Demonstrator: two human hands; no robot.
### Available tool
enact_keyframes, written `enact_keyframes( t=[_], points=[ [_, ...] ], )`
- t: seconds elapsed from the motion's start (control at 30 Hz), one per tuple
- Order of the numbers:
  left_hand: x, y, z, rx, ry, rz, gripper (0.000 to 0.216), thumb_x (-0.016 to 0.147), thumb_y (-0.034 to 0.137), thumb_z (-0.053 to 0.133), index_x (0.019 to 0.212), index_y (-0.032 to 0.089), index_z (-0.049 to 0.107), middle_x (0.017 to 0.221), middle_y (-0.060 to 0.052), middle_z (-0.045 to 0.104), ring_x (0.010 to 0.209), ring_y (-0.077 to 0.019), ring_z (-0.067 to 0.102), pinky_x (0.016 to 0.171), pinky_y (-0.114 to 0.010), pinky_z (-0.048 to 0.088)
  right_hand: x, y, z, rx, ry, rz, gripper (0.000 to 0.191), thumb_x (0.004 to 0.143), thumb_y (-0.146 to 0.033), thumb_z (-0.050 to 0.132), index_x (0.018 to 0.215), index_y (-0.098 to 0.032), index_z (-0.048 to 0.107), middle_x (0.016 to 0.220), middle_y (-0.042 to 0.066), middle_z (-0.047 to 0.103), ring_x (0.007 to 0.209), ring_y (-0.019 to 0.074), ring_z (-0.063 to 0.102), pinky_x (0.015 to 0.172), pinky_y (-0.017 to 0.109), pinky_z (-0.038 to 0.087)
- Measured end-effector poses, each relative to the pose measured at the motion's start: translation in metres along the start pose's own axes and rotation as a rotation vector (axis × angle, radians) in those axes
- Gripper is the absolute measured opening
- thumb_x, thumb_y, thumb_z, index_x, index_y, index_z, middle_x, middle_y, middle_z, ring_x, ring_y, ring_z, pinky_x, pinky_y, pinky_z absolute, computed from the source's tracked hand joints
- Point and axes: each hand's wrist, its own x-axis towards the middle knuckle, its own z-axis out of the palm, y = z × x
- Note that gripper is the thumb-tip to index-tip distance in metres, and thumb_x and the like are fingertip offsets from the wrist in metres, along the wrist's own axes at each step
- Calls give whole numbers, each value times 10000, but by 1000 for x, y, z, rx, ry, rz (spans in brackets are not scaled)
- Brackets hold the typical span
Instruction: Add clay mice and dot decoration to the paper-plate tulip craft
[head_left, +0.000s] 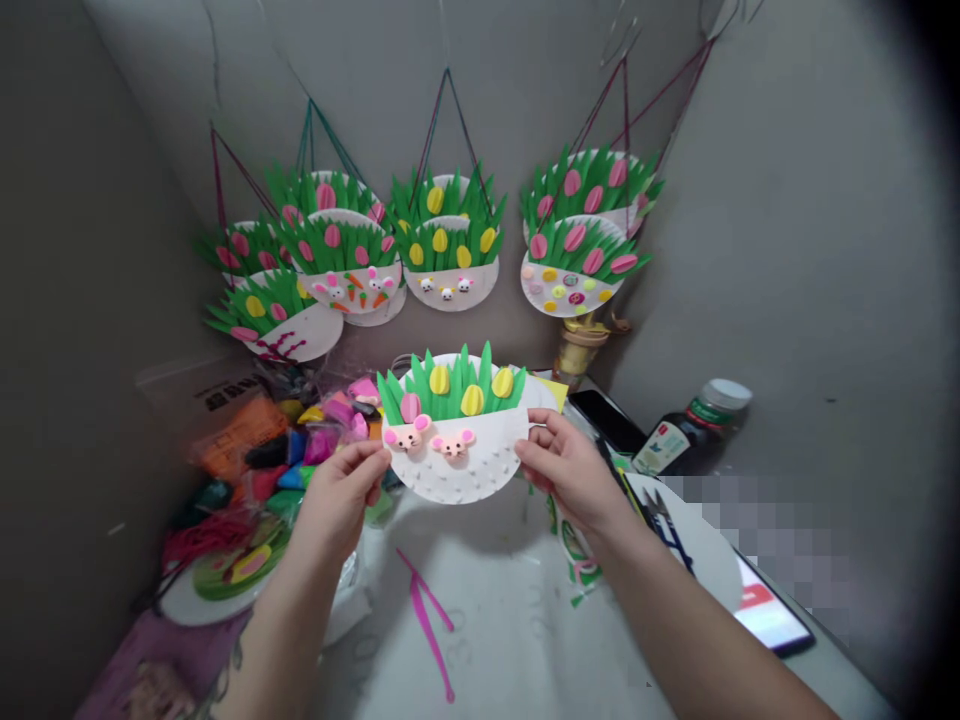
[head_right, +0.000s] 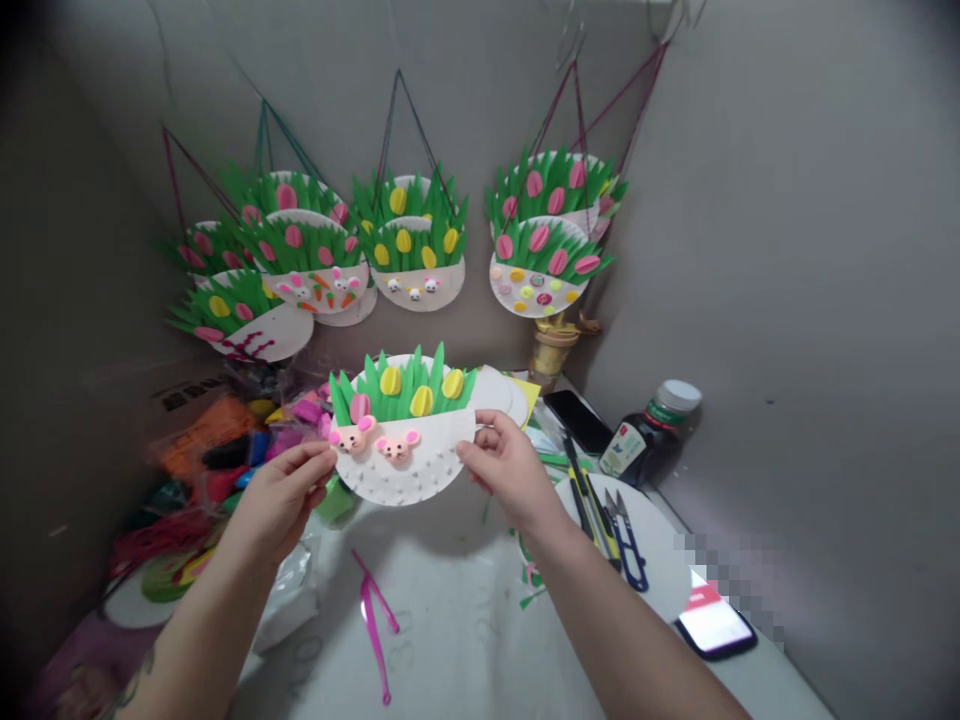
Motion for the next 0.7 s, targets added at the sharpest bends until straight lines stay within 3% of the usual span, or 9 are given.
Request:
enact_keyframes(
  t=[0.7],
  points=[
    [-2, -2, 1, 39, -11, 65, 314, 579, 378, 786, 718, 133, 646, 498, 64, 482, 419, -40, 357, 410, -175, 224, 3, 5, 1, -9, 14, -7, 332, 659, -359, 734, 866, -182, 544, 591, -69, 529, 426, 39, 388, 363, 148, 227]
  ],
)
